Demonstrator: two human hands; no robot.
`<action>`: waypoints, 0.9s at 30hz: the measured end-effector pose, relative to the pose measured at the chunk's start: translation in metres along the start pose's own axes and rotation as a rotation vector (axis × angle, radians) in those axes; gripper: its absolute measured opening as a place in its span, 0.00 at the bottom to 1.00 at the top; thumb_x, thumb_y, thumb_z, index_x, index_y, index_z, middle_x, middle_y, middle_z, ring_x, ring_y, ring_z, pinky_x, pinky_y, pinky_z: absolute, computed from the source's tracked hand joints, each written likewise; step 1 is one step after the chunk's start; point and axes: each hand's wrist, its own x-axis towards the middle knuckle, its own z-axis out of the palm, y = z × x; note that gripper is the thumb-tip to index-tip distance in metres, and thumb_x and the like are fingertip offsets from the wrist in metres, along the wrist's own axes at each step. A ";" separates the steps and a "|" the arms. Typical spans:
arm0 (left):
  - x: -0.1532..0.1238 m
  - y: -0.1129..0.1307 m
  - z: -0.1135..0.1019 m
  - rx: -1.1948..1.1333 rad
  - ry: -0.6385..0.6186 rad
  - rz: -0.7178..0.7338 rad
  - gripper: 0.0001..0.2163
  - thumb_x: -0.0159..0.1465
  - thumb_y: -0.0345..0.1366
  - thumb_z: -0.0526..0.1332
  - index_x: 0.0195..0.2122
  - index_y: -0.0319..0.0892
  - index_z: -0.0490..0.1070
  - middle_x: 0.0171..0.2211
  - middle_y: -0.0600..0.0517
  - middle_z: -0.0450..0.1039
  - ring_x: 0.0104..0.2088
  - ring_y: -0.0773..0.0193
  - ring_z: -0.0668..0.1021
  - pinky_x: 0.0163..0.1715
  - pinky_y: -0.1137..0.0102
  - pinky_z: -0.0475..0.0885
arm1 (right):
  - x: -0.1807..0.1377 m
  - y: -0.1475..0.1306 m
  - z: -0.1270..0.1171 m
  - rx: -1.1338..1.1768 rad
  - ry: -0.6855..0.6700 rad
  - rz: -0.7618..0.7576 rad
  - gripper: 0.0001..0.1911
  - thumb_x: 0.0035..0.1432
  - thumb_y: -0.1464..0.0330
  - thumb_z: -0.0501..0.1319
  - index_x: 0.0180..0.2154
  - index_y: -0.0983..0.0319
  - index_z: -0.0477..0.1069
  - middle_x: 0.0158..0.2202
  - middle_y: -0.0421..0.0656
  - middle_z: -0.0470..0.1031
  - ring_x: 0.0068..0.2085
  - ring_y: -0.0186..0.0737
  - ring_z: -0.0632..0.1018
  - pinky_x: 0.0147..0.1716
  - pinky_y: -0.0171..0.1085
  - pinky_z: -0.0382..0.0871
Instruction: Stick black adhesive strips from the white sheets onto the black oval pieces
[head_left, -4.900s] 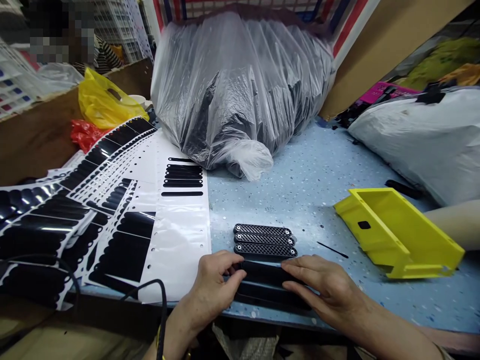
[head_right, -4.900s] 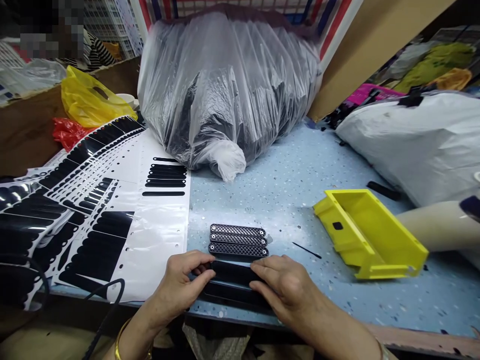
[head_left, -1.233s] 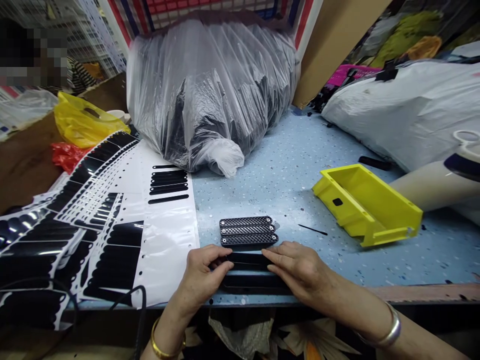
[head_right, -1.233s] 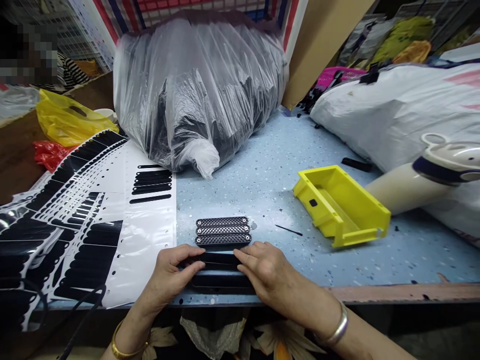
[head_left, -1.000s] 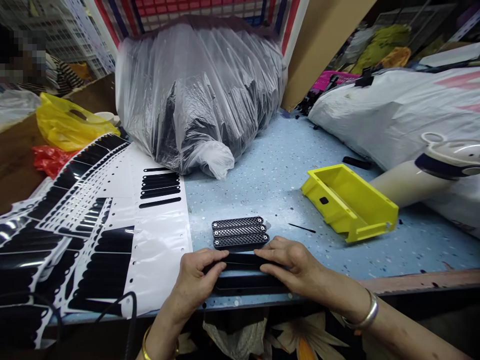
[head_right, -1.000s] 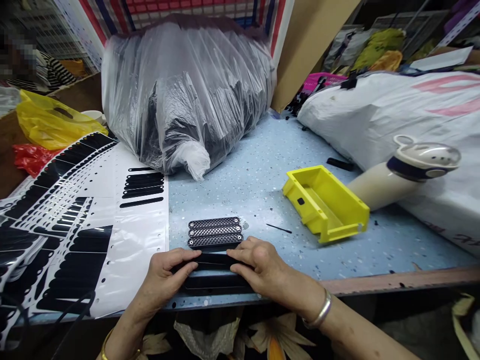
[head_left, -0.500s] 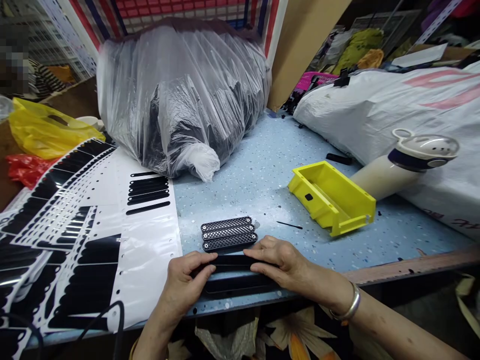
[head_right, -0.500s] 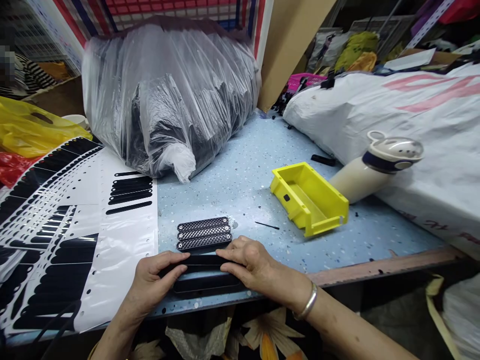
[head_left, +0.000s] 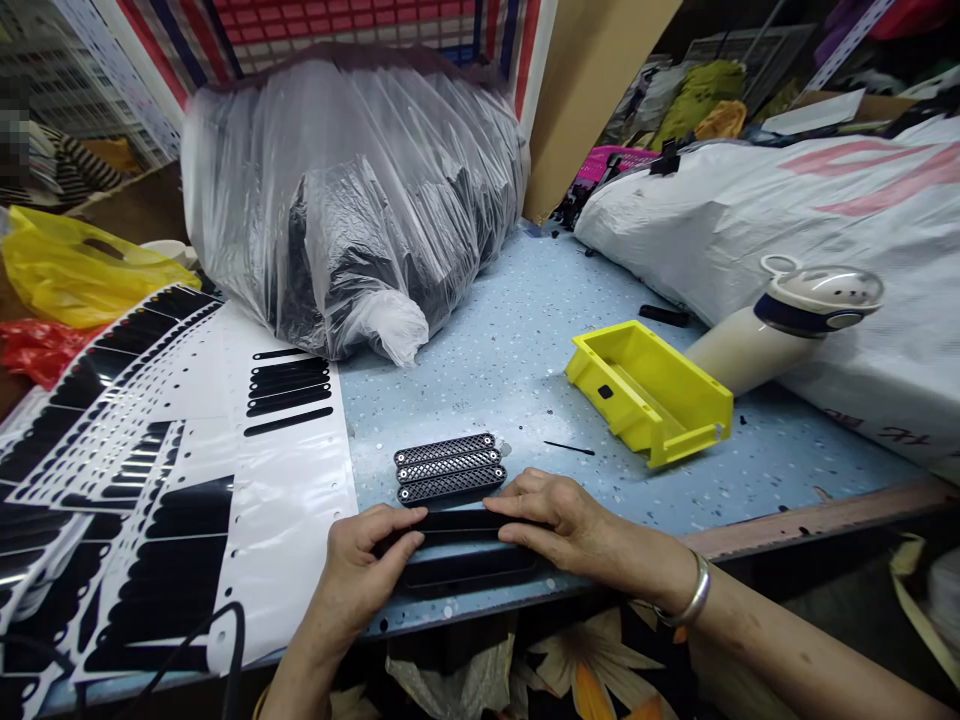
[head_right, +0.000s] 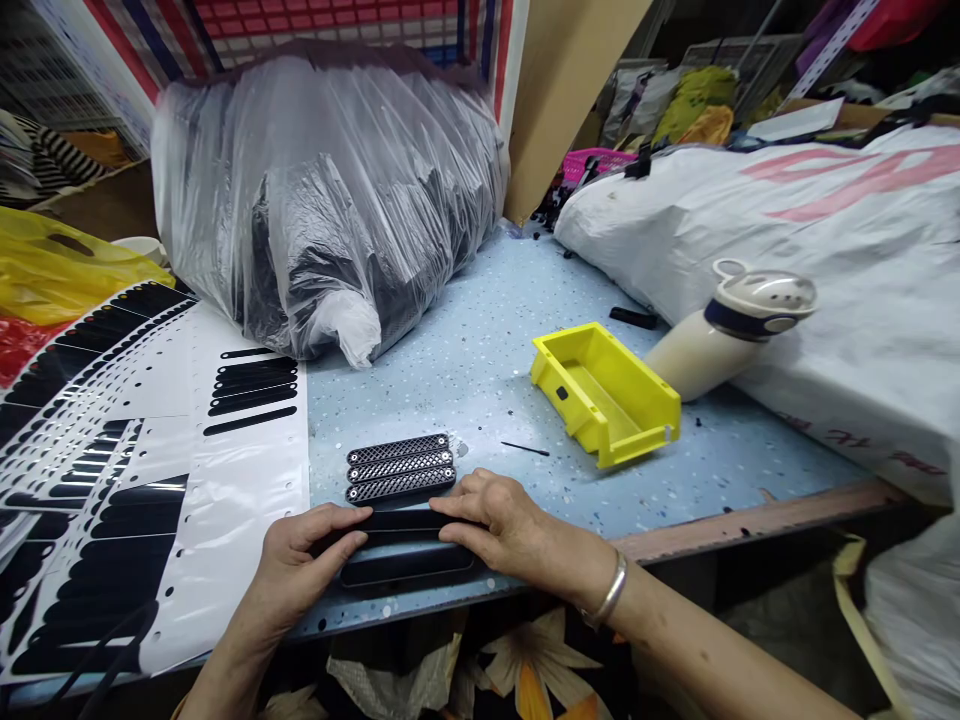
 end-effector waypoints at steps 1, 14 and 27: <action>0.000 0.000 0.000 -0.001 -0.001 -0.001 0.09 0.57 0.30 0.65 0.37 0.47 0.83 0.31 0.51 0.84 0.30 0.61 0.84 0.29 0.72 0.79 | -0.001 0.001 0.001 -0.001 0.008 -0.013 0.16 0.66 0.66 0.61 0.55 0.57 0.73 0.44 0.46 0.77 0.46 0.40 0.77 0.48 0.43 0.75; 0.000 0.001 -0.001 -0.002 0.017 -0.035 0.09 0.54 0.31 0.65 0.35 0.46 0.83 0.30 0.51 0.84 0.27 0.61 0.83 0.26 0.73 0.78 | -0.022 -0.001 -0.020 -0.069 0.372 0.215 0.10 0.62 0.63 0.61 0.39 0.60 0.79 0.32 0.44 0.81 0.33 0.40 0.80 0.33 0.38 0.77; 0.000 0.009 0.005 0.330 0.109 0.005 0.15 0.65 0.41 0.57 0.26 0.41 0.76 0.15 0.55 0.69 0.15 0.69 0.69 0.18 0.75 0.64 | 0.013 -0.019 0.024 -0.399 0.333 0.392 0.26 0.60 0.48 0.58 0.22 0.61 0.71 0.21 0.42 0.73 0.23 0.37 0.72 0.25 0.36 0.60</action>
